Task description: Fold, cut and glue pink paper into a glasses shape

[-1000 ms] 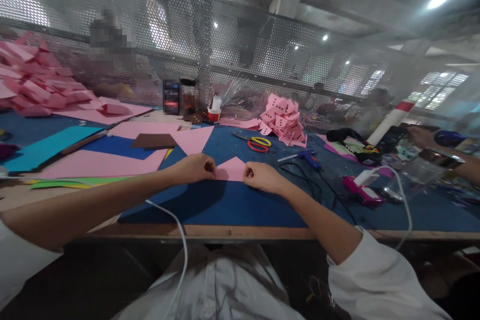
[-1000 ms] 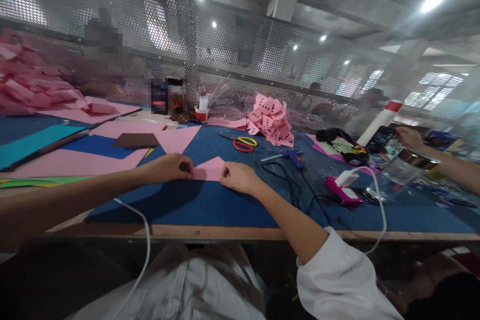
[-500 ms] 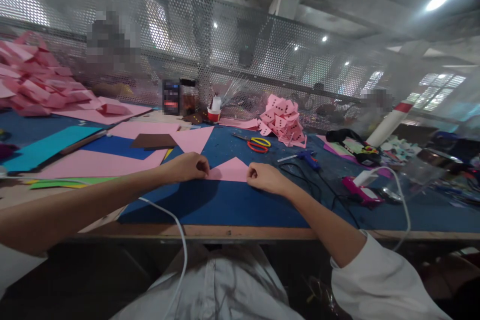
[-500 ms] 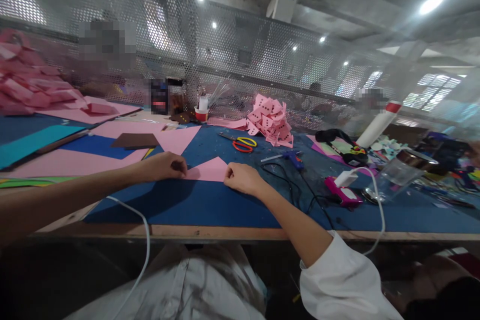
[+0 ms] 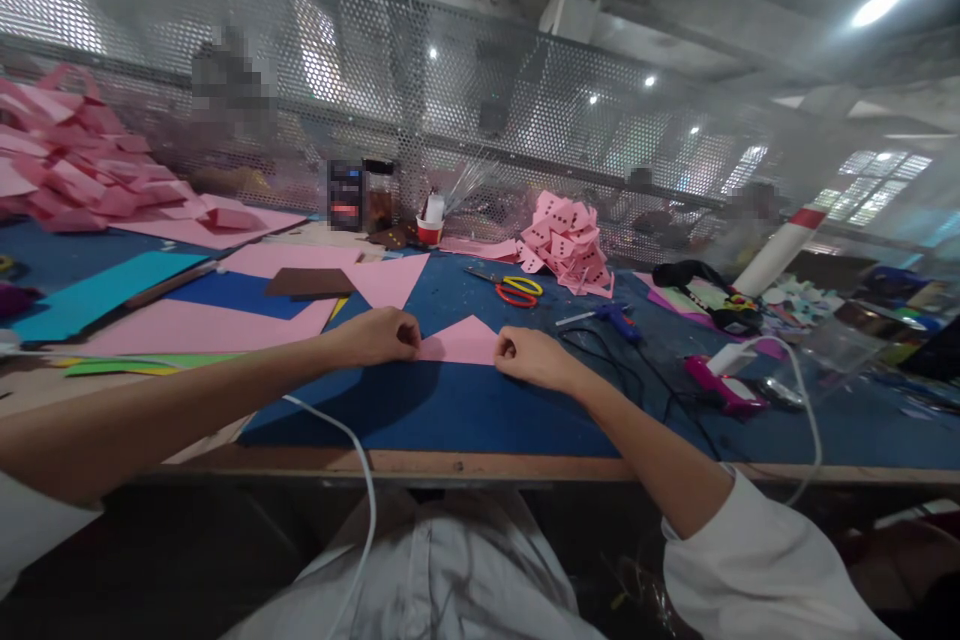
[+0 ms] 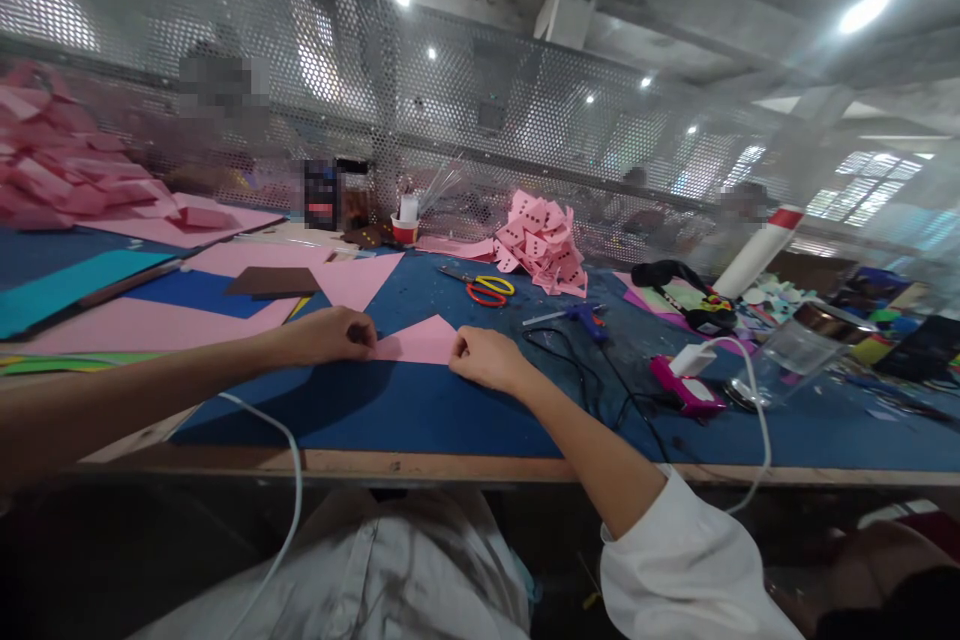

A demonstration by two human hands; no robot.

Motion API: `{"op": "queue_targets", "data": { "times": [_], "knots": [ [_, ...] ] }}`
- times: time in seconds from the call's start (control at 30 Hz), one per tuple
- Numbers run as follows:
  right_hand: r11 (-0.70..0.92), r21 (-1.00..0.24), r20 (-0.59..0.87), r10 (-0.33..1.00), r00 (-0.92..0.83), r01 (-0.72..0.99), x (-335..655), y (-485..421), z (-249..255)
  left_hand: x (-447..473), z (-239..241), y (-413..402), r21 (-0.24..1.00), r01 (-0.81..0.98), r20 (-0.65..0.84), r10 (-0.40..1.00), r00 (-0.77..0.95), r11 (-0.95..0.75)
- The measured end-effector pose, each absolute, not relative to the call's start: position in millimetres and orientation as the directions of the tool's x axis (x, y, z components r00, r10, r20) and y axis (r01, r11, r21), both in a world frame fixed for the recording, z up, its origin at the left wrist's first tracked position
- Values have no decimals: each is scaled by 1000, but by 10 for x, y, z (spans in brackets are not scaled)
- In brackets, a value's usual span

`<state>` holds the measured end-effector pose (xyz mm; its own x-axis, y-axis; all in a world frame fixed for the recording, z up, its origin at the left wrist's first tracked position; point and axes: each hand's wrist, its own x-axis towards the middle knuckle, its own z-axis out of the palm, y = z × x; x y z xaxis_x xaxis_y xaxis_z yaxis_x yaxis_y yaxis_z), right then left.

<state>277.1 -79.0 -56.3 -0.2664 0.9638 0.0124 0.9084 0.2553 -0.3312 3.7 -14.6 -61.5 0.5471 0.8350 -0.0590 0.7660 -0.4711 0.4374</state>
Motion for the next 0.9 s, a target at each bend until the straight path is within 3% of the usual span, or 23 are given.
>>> {"op": "queue_targets", "data": {
  "times": [0.9],
  "knots": [
    [192, -374, 7, 979, -205, 907, 3208, -846, -641, -205, -586, -87, 424, 777, -98, 830, 550, -465]
  ]
}}
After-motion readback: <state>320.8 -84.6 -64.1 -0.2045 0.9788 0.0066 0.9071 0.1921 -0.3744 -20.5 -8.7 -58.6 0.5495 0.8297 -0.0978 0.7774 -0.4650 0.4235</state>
